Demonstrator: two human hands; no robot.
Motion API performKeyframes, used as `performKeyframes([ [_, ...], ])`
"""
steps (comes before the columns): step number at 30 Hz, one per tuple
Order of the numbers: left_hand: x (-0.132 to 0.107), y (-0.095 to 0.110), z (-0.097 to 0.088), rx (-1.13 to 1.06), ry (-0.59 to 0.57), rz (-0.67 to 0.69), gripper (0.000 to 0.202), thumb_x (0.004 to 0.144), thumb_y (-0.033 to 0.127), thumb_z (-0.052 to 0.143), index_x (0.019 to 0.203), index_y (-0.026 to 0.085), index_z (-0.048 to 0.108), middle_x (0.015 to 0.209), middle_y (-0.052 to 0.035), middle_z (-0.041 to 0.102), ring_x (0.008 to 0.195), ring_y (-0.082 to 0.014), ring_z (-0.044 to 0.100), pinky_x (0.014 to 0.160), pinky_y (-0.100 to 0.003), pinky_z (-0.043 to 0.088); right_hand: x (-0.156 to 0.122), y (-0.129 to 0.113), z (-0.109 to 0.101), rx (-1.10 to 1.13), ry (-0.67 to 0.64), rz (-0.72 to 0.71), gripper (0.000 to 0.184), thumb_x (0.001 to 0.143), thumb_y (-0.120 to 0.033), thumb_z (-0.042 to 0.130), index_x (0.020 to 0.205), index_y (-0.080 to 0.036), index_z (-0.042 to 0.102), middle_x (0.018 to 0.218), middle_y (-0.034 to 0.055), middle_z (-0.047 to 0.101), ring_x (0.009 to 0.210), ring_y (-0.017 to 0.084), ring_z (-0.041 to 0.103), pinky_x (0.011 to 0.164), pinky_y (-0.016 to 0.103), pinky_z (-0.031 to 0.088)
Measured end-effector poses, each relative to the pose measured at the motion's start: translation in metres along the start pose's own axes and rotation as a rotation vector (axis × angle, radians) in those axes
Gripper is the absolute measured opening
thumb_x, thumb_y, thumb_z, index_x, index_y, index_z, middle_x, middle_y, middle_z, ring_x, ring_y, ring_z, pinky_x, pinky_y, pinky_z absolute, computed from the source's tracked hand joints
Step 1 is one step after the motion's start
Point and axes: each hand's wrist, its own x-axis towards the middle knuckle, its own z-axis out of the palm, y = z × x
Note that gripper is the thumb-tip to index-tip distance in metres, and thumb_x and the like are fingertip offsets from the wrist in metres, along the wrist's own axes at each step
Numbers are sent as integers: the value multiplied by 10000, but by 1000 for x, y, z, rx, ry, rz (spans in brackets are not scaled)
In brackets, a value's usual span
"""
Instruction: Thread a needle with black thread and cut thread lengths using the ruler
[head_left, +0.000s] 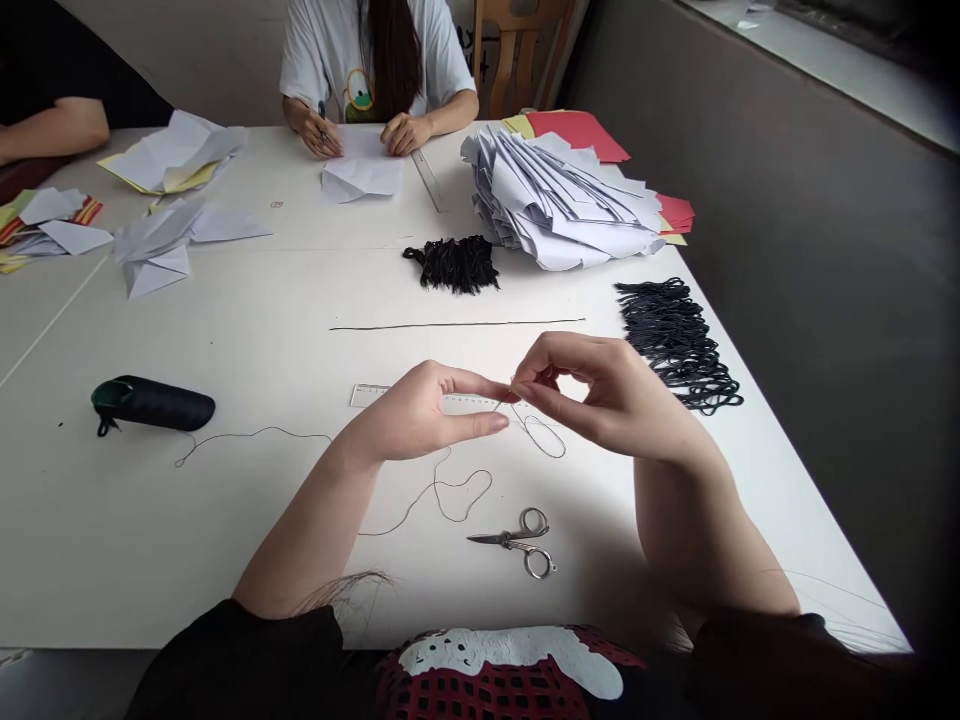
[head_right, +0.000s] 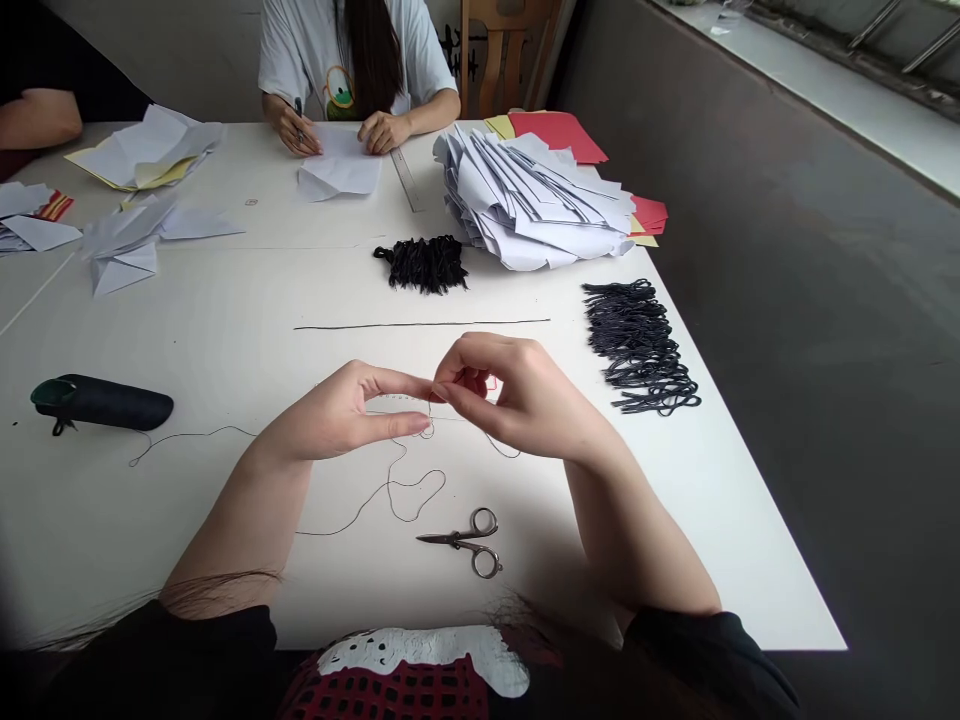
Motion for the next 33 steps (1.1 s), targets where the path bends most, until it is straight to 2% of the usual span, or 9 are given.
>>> performKeyframes([
  [4, 3, -1, 6, -201, 18, -29, 184, 817, 339, 741, 891, 177, 790, 919, -72, 780, 942, -208, 726, 900, -317, 550, -1, 1, 4, -6, -8, -6, 75, 886, -130, 586, 824, -160, 616, 763, 8, 635, 621, 79, 563, 558, 222, 470],
  [7, 5, -1, 10, -310, 5, -127, 195, 793, 351, 770, 850, 165, 788, 863, -79, 780, 807, -181, 743, 784, -273, 578, -2, 2, 3, -6, 9, -4, 70, 886, -132, 585, 830, -159, 616, 762, 11, 630, 617, 82, 560, 548, 226, 469],
  [13, 1, 5, 9, -407, -66, -240, 209, 793, 374, 767, 840, 173, 798, 839, -93, 780, 765, -189, 750, 741, -273, 594, -3, 2, -3, 3, 60, 20, 56, 885, -179, 615, 830, -180, 625, 758, 13, 630, 637, 106, 554, 580, 268, 463],
  [24, 0, 4, 11, -426, -72, -270, 169, 791, 347, 758, 800, 183, 800, 815, -86, 779, 720, -178, 742, 692, -254, 575, -3, 4, 3, -23, 88, 35, 89, 907, -233, 620, 830, -190, 630, 732, 13, 611, 627, 113, 533, 584, 283, 458],
  [26, 1, 4, 12, -438, -70, -269, 162, 791, 339, 756, 797, 184, 799, 812, -83, 779, 712, -173, 740, 687, -249, 574, -2, 2, 2, -48, 91, 46, 91, 917, -260, 616, 863, -189, 636, 775, 23, 620, 636, 113, 542, 588, 280, 463],
  [30, 0, 5, 13, -366, -5, -286, 183, 809, 345, 739, 823, 172, 796, 794, -85, 776, 714, -172, 739, 673, -243, 568, -9, -5, -4, -244, 215, 52, 230, 926, -317, 612, 1127, -205, 612, 1074, 85, 629, 724, 131, 599, 631, 289, 502],
  [32, -1, 5, 13, -277, 53, -304, 201, 814, 346, 734, 844, 158, 794, 788, -94, 773, 724, -178, 738, 690, -259, 572, -21, -6, -3, -386, 270, 24, 237, 942, -289, 589, 1163, -206, 597, 1077, 96, 634, 725, 138, 608, 625, 290, 513],
  [33, -2, 6, 12, -238, 80, -309, 206, 817, 344, 729, 850, 151, 793, 785, -99, 772, 726, -181, 737, 703, -268, 576, -30, -4, -1, -444, 256, 5, 201, 951, -263, 574, 1139, -201, 604, 1027, 92, 649, 714, 141, 612, 615, 289, 518],
])
